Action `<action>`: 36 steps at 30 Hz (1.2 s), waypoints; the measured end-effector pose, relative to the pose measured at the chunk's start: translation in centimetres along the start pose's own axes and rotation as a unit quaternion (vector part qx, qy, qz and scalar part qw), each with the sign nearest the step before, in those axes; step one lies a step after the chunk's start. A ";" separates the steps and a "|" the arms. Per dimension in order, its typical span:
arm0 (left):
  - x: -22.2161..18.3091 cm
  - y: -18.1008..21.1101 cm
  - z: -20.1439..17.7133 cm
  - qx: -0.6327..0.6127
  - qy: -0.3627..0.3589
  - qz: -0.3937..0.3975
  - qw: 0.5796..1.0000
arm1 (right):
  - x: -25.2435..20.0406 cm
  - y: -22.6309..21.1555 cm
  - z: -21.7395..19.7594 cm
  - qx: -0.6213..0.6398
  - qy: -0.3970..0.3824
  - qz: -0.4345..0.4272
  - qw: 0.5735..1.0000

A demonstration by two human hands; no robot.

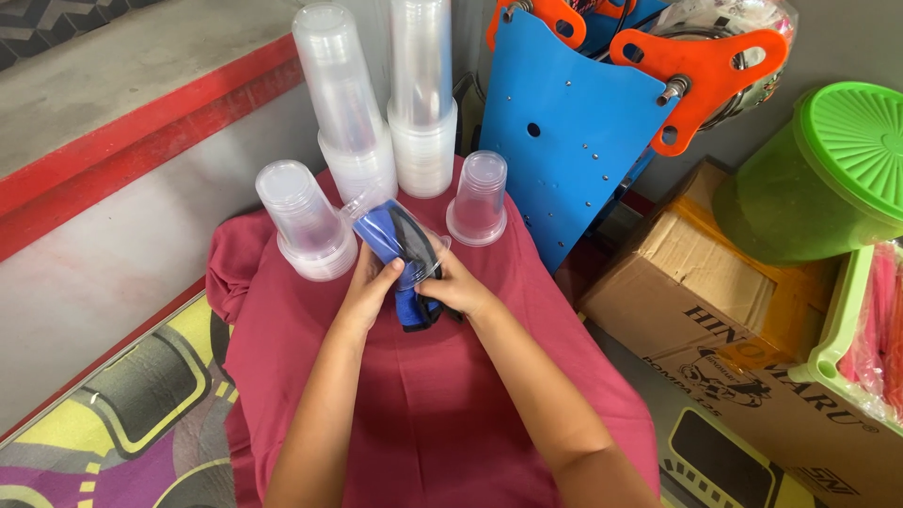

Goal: A person is cleaning clear plastic cups one by one using a blue cloth in a production or storage area.

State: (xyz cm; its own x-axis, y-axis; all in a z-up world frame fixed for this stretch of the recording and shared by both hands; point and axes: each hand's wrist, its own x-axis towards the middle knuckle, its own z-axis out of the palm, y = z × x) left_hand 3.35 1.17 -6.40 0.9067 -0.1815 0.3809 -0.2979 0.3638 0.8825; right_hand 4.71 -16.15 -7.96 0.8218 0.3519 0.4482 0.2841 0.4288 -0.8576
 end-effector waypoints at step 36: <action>0.3 9.9 5.9 0.391 -0.114 -0.074 0.910 | -7.6 -22.9 5.7 -0.423 0.119 -0.092 0.894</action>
State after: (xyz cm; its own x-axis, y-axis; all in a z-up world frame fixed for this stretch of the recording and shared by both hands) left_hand -1.07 -0.66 4.09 0.8950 -0.3929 0.2111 -0.3804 -0.4251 0.8214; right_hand -10.86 -23.92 9.72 0.7759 0.1091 0.6214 0.6141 -0.3562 -0.7043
